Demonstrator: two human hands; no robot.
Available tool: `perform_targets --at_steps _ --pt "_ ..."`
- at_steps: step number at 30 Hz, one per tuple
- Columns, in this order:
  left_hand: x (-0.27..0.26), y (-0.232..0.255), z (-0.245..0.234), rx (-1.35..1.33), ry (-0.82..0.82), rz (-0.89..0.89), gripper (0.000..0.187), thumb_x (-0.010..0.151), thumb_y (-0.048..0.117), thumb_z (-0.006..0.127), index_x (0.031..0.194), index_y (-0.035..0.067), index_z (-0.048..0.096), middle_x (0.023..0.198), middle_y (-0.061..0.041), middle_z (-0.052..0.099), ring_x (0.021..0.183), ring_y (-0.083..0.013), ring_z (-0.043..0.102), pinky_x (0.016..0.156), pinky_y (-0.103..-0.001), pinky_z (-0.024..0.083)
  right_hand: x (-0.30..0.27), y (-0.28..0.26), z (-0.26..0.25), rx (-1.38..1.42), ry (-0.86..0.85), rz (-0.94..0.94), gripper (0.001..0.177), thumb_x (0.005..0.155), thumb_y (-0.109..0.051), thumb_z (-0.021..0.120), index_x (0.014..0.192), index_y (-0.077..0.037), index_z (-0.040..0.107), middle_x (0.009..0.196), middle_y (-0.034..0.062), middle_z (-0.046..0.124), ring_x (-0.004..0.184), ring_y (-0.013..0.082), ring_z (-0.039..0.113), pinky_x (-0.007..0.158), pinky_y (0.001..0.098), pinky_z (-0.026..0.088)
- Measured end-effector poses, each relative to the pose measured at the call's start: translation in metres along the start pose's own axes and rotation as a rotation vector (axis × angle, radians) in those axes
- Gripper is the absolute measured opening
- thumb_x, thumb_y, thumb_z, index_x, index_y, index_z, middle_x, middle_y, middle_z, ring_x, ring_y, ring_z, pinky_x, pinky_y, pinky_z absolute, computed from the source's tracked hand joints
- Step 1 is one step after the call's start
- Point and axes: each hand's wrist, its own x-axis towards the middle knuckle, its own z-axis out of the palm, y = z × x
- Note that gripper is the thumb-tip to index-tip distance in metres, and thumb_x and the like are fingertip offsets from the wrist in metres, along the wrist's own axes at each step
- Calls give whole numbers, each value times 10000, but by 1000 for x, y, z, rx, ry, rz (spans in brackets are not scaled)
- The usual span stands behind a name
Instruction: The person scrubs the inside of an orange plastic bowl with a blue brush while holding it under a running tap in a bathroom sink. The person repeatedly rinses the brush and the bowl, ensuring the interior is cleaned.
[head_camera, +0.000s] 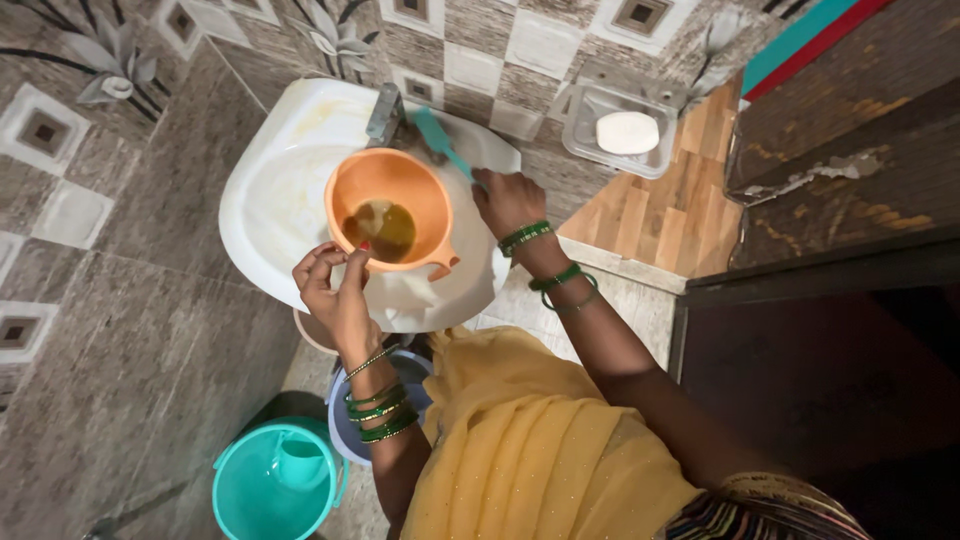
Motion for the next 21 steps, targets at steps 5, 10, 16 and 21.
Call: perform_targets --at_steps 5,10,16,21 --pt "-1 2 0 -22 -39 -18 172 804 14 820 782 7 650 1212 -50 530 902 -138 603 629 -240 500 -12 3 -23 28 26 -53 241 885 -262 697 1095 -169 770 876 154 761 816 370 723 739 503 563" --pt "3 -2 -3 -48 -62 -2 191 796 -4 817 779 -1 627 1205 -53 528 933 -120 611 624 -233 501 -55 -7 -69 -3 -226 184 290 913 -270 674 1173 -171 758 784 213 717 759 405 704 704 517 554" --pt "5 -1 5 -28 -44 17 139 819 -9 787 797 -6 649 1226 -57 542 927 -122 619 655 -236 532 -13 5 -27 10 -136 120 289 933 -277 668 1184 -158 748 867 218 732 828 410 700 756 537 540" --pt "1 1 8 -66 -42 0 148 819 -13 791 799 -1 645 1222 -54 541 856 -121 596 641 -231 514 -4 14 -20 18 -2 -41 261 932 -301 668 1143 -170 750 898 180 750 845 391 703 767 520 543"
